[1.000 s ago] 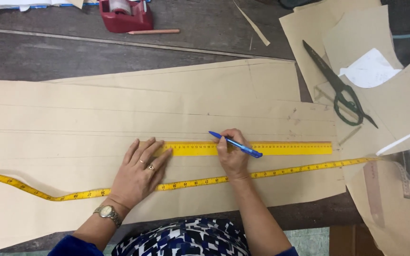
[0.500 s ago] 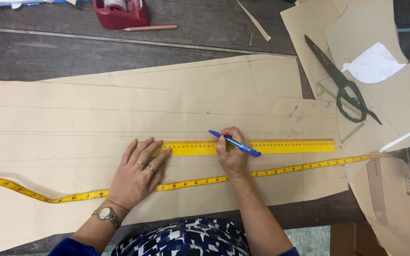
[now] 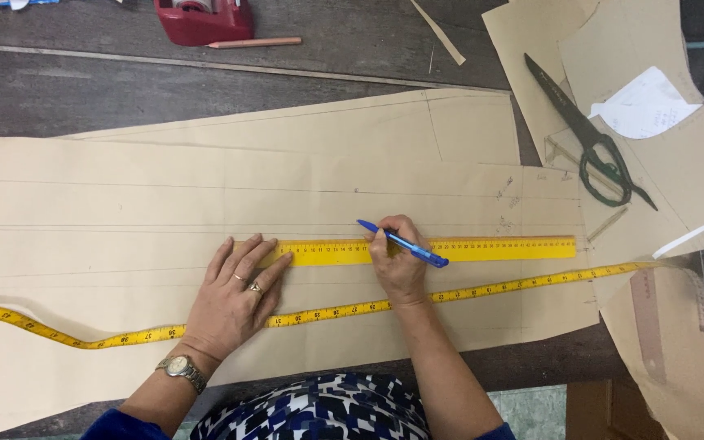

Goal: The person measures a large sheet of brown paper using a yellow measuring tape and a ruler, then marks lines with a blue pen. They repeatedly reposition the tape and ruler to draw straight lines across the paper.

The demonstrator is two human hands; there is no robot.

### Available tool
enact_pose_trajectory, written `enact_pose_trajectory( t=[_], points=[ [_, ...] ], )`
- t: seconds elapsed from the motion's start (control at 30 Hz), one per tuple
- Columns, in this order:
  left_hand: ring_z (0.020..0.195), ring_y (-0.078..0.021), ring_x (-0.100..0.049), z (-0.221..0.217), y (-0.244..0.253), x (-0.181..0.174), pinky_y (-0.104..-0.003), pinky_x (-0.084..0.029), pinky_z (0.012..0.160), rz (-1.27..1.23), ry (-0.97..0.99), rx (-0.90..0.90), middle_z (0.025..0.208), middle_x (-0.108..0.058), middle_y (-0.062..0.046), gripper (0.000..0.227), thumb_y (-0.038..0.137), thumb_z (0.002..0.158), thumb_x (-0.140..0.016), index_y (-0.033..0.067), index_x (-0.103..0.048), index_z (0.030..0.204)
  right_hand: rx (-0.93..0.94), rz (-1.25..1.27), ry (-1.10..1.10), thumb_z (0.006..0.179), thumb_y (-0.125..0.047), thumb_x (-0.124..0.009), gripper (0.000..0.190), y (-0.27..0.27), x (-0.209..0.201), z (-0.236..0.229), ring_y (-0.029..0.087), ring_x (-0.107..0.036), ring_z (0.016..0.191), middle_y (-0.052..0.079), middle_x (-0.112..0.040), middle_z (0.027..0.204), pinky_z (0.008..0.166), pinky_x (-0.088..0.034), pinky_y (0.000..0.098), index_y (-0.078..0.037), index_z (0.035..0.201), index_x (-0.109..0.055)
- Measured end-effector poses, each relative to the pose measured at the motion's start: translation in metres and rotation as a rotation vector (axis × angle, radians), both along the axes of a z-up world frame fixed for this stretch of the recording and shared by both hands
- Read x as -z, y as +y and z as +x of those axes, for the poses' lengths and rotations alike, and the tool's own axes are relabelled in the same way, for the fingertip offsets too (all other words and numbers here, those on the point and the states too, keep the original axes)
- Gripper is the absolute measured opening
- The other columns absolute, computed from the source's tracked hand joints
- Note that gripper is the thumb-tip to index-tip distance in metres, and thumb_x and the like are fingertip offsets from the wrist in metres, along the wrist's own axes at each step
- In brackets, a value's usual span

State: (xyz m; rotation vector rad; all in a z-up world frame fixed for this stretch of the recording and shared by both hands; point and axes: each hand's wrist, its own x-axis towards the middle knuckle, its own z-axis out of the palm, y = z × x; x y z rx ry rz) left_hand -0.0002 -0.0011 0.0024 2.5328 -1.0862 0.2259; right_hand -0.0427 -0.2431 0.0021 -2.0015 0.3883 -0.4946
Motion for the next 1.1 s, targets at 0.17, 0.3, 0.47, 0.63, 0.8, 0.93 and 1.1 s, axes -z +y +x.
enact_pose_trajectory(
  t=[0.17, 0.3, 0.47, 0.63, 0.8, 0.93, 1.1],
  points=[
    [0.128, -0.0186, -0.049, 0.001, 0.001, 0.001, -0.043, -0.031, 0.115, 0.002, -0.002, 0.002, 0.129, -0.058, 0.001, 0.039, 0.028, 0.086, -0.058, 0.0303, -0.062, 0.126, -0.011, -0.001, -0.027, 0.087, -0.018, -0.058, 0.01, -0.001, 0.004, -0.001, 0.022, -0.069, 0.06, 0.009, -0.067, 0.064, 0.054, -0.055, 0.0294, -0.009, 0.082, -0.059],
    [0.129, -0.0188, -0.049, 0.001, 0.001, 0.002, -0.043, -0.031, 0.115, 0.007, -0.002, 0.001, 0.129, -0.058, 0.001, 0.041, 0.028, 0.086, -0.058, 0.0305, -0.061, 0.126, -0.005, 0.02, -0.021, 0.087, -0.019, -0.058, 0.01, -0.002, 0.008, -0.002, 0.022, -0.07, 0.061, 0.01, -0.067, 0.064, 0.055, -0.056, 0.029, -0.009, 0.083, -0.058],
    [0.128, -0.0192, -0.049, 0.001, 0.0, 0.001, -0.043, -0.032, 0.115, 0.007, -0.004, -0.003, 0.129, -0.059, 0.001, 0.041, 0.027, 0.085, -0.059, 0.0306, -0.061, 0.127, 0.015, 0.104, -0.007, 0.087, -0.019, -0.059, 0.01, -0.001, 0.009, -0.001, 0.022, -0.069, 0.063, 0.011, -0.066, 0.066, 0.057, -0.056, 0.0293, -0.009, 0.084, -0.058],
    [0.129, -0.0187, -0.049, 0.001, 0.001, 0.001, -0.043, -0.031, 0.115, 0.012, -0.005, -0.003, 0.13, -0.058, 0.001, 0.043, 0.027, 0.085, -0.059, 0.0315, -0.06, 0.128, 0.004, 0.083, 0.001, 0.088, -0.02, -0.059, 0.011, 0.0, 0.003, 0.0, 0.023, -0.07, 0.065, 0.011, -0.066, 0.067, 0.058, -0.057, 0.0307, -0.009, 0.086, -0.058],
    [0.129, -0.0186, -0.049, 0.001, 0.0, 0.001, -0.042, -0.031, 0.115, 0.019, -0.016, -0.002, 0.129, -0.058, 0.001, 0.042, 0.028, 0.085, -0.059, 0.0312, -0.061, 0.127, -0.01, 0.071, 0.017, 0.088, -0.02, -0.058, 0.012, -0.002, 0.007, -0.001, 0.024, -0.07, 0.065, 0.011, -0.066, 0.067, 0.058, -0.056, 0.0319, -0.009, 0.086, -0.058],
    [0.128, -0.019, -0.05, 0.001, 0.0, -0.001, -0.043, -0.032, 0.115, 0.017, -0.012, -0.002, 0.129, -0.058, 0.001, 0.042, 0.027, 0.085, -0.059, 0.0312, -0.061, 0.127, -0.009, 0.082, 0.003, 0.088, -0.02, -0.056, 0.012, -0.004, 0.014, -0.002, 0.022, -0.071, 0.066, 0.01, -0.066, 0.067, 0.061, -0.057, 0.0312, -0.008, 0.086, -0.056],
    [0.129, -0.0188, -0.048, 0.0, 0.0, 0.002, -0.043, -0.03, 0.115, 0.018, -0.001, -0.002, 0.131, -0.057, 0.001, 0.042, 0.029, 0.086, -0.058, 0.0314, -0.06, 0.128, 0.004, 0.101, 0.004, 0.09, -0.018, -0.055, 0.01, -0.001, 0.006, -0.001, 0.022, -0.071, 0.067, 0.009, -0.066, 0.067, 0.062, -0.057, 0.0304, -0.009, 0.087, -0.056]
  ],
)
